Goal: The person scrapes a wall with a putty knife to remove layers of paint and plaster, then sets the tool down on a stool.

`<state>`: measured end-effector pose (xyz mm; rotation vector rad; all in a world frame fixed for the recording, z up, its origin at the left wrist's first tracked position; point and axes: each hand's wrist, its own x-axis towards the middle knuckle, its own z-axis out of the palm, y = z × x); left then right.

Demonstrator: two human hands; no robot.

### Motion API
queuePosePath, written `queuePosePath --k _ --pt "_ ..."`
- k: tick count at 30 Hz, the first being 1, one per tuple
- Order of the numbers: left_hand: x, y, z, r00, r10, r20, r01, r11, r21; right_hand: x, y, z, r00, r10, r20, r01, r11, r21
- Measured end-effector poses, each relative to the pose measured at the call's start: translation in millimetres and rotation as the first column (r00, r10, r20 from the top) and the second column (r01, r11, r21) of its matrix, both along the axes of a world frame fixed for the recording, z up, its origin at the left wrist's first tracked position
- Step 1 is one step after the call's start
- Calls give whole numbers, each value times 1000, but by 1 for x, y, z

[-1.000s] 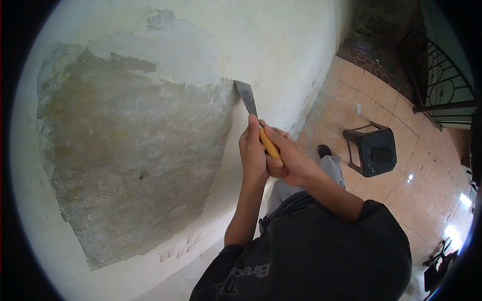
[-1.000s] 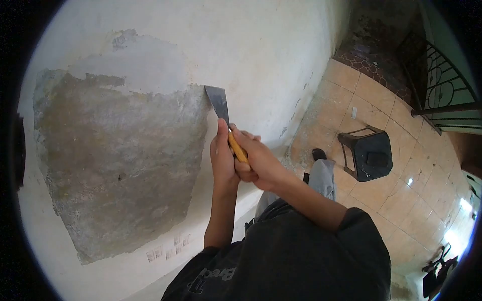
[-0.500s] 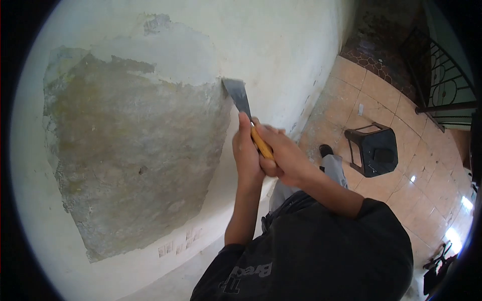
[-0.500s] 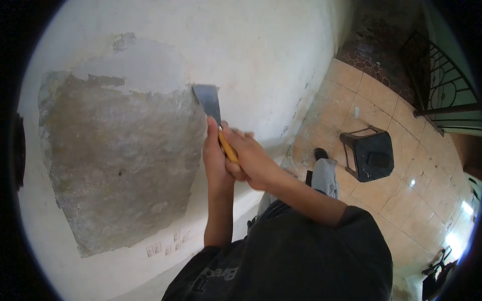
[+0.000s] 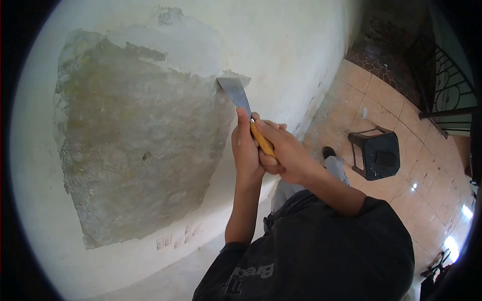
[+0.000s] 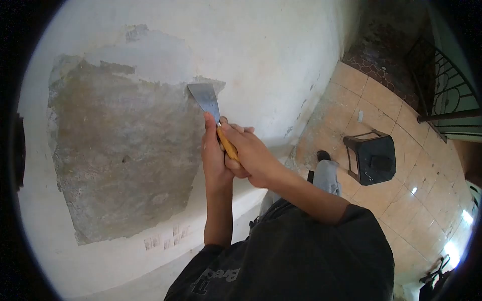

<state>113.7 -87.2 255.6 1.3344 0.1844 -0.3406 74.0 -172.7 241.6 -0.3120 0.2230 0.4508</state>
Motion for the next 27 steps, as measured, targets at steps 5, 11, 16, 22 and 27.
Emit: queuePosePath --k 5,11,16,22,27 --pt "-7 1 1 1000 2 8 -3 1000 18 -7 -1 -1 994 -4 108 6 1000 -22" --pt "-7 9 5 994 16 110 -15 1000 -9 -2 3 -1 984 -4 179 11 999 -35" --pt "-14 8 1 992 17 124 -16 1000 -9 -7 6 -3 989 -4 146 23 992 -127" --pt "-3 9 -12 972 -13 234 -26 986 163 9 19 -29 967 -57 246 131 947 -294" --pt "0 10 -4 945 -54 323 -77 922 379 10 27 -28 956 -96 278 175 945 -276"
